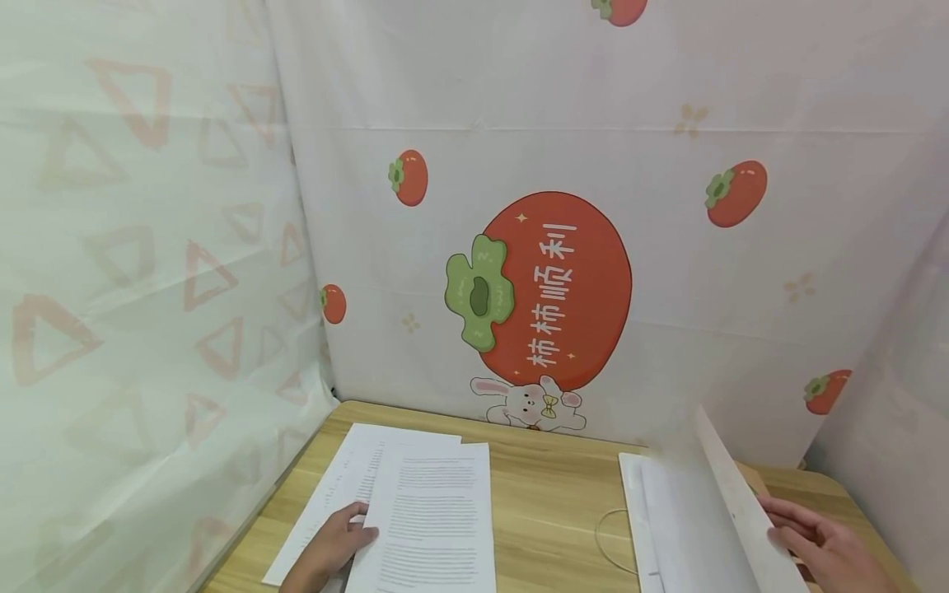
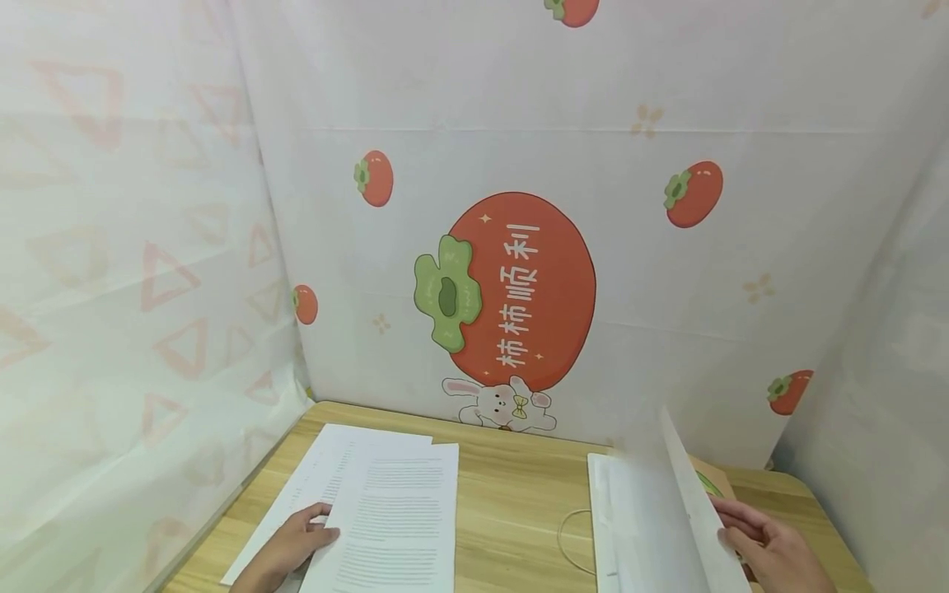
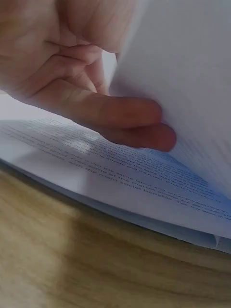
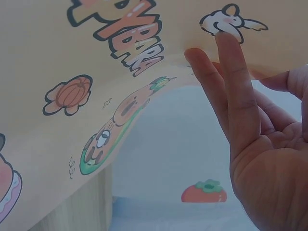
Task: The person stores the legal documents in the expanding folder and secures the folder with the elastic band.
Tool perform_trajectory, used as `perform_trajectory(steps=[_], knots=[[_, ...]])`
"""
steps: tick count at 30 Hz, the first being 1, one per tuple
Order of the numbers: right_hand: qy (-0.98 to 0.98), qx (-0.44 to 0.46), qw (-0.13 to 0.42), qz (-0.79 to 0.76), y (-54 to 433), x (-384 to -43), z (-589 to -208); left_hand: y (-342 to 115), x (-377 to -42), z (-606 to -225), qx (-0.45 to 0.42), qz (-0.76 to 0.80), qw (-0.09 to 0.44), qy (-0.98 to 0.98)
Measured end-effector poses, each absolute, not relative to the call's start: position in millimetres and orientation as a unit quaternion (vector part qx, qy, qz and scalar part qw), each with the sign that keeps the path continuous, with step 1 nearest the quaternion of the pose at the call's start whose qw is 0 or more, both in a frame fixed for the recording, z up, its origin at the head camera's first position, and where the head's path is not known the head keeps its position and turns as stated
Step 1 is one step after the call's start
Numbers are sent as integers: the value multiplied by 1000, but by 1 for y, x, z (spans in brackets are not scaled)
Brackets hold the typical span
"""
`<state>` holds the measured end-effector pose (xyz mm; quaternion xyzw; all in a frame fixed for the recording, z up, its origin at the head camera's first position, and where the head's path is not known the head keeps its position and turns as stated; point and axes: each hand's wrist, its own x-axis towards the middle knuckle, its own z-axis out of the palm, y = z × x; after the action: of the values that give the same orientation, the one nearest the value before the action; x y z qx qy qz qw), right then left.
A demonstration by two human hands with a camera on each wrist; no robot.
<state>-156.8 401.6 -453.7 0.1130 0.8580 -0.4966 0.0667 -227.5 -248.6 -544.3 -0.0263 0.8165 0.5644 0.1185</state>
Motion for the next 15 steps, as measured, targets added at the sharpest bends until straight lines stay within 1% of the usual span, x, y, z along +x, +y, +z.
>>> perform_trajectory(steps=[8, 15], knots=[[858, 112, 58, -498, 401, -158, -454, -253, -222, -550, 18, 643, 165, 748], [859, 105, 59, -497, 402, -157, -455, -256, -220, -554, 30, 671, 200, 713]])
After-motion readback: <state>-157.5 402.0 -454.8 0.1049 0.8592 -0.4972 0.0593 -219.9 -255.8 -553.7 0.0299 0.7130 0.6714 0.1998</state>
